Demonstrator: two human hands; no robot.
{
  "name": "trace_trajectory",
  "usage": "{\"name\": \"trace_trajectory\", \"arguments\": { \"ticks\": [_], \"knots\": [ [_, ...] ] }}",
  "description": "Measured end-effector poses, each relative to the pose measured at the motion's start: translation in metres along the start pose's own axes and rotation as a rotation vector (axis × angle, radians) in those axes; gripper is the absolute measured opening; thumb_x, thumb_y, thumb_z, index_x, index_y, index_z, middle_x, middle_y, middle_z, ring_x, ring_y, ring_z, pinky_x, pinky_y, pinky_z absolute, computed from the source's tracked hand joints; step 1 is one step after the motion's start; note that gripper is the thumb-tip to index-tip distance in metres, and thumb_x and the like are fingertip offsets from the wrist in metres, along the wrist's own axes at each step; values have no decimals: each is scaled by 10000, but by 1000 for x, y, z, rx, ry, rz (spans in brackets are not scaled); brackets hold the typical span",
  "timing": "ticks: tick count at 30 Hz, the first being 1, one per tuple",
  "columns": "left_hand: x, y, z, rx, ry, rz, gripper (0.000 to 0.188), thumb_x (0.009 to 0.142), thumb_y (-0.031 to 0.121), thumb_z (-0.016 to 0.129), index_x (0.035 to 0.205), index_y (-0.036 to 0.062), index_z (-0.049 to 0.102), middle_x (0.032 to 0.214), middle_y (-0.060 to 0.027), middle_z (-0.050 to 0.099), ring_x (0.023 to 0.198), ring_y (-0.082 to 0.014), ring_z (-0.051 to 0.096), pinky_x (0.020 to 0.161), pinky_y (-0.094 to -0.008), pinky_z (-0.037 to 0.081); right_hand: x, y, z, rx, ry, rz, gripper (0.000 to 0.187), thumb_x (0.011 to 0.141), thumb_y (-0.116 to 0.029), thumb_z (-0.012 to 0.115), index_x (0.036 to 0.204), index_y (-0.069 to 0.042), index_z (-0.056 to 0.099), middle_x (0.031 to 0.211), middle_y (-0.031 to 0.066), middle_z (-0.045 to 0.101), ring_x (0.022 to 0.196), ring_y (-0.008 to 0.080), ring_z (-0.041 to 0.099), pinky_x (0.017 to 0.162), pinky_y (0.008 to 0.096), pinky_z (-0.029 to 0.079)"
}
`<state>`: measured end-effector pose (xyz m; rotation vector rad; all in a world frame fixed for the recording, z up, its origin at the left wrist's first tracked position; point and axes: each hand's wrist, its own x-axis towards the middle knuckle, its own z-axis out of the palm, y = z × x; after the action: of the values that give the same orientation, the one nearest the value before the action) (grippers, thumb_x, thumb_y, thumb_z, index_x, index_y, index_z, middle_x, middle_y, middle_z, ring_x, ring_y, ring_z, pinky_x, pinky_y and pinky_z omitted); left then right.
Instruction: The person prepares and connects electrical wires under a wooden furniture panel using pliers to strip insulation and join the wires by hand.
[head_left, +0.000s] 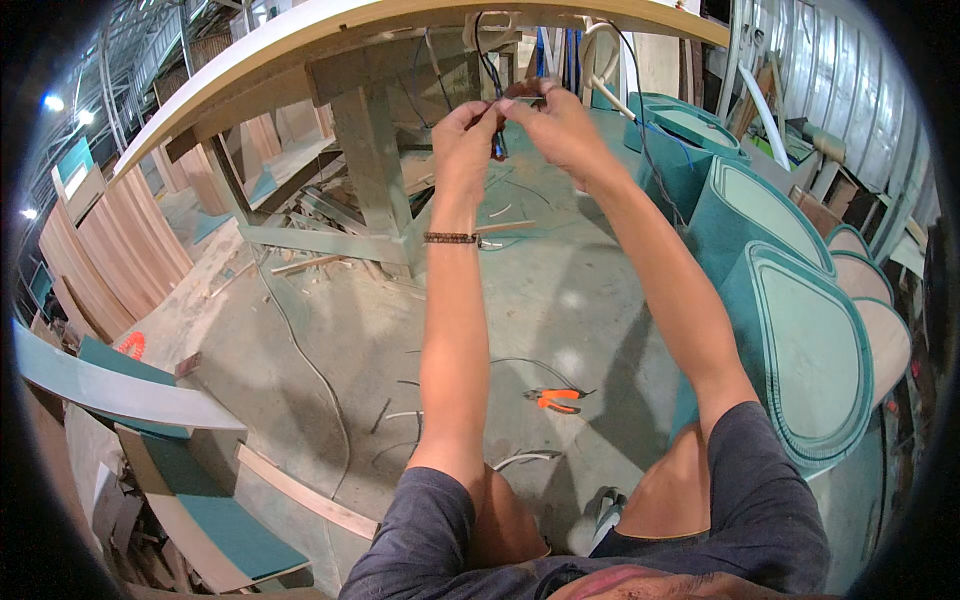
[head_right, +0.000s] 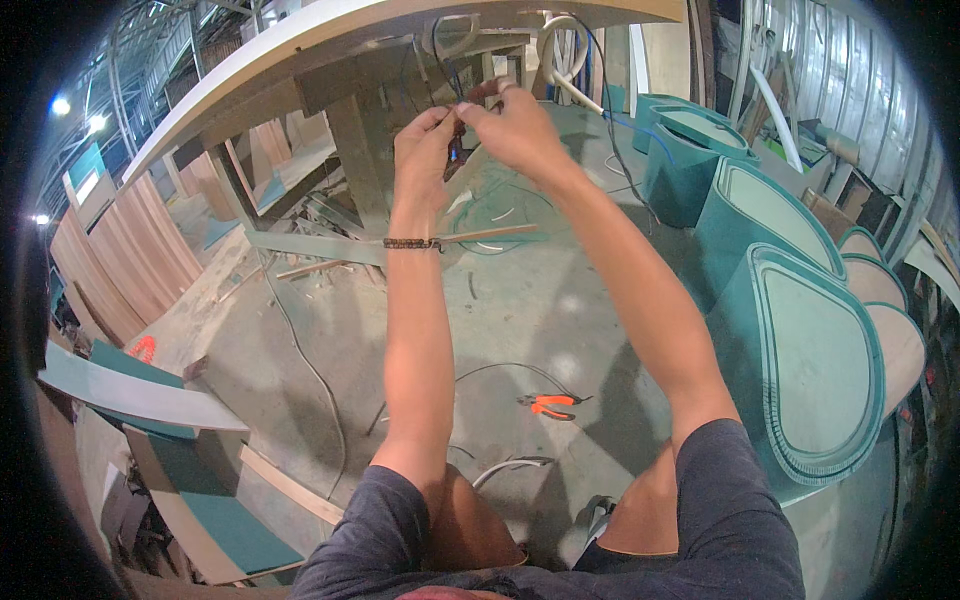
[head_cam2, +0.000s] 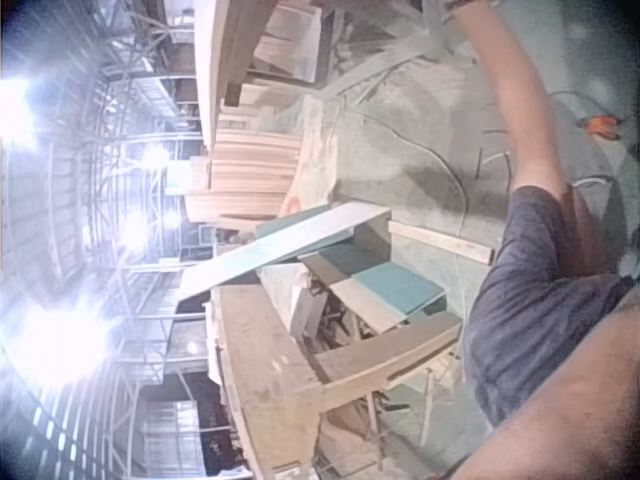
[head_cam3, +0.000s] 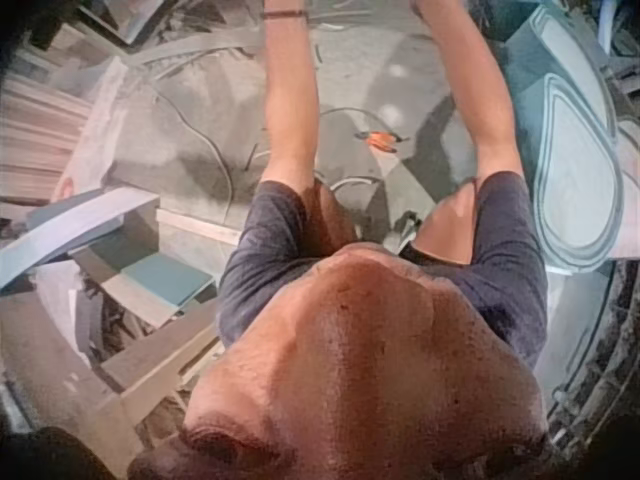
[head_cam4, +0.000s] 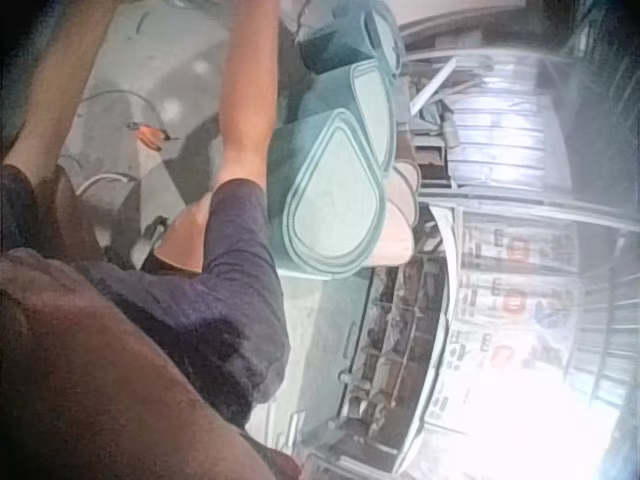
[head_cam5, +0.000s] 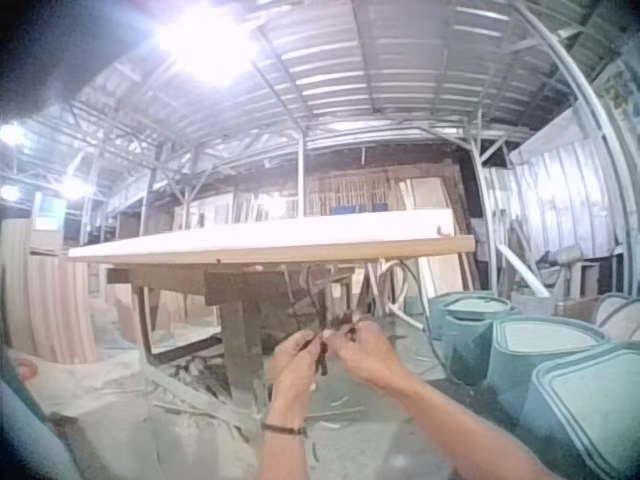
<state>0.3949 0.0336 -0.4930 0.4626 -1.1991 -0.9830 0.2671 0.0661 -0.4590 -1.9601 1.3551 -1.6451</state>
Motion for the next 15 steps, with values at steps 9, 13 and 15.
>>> {"name": "trace_trajectory", "arguments": {
  "ticks": [9,13,15],
  "knots": [
    [-6,13,4,-2,-25,-62,189,962,232,644,851,85,605,725,41,551,543,-42,452,445,-209,327,18,12,2,94,-83,114,387,939,-320,627,1110,25,654,1058,104,678,970,188,600,817,349,469],
    [-3,32,-27,13,-140,-161,214,984,236,591,841,81,554,660,53,477,476,-51,388,408,-218,291,14,9,12,-85,-63,-26,291,959,-242,584,1069,25,618,953,132,705,878,256,664,753,392,496],
    [2,51,-34,-289,-364,-358,187,1004,240,544,876,103,527,643,68,419,464,-44,341,395,-216,272,21,25,13,-297,-54,-165,243,966,-198,560,1047,30,590,890,147,708,834,305,683,734,415,505]
  ]
}}
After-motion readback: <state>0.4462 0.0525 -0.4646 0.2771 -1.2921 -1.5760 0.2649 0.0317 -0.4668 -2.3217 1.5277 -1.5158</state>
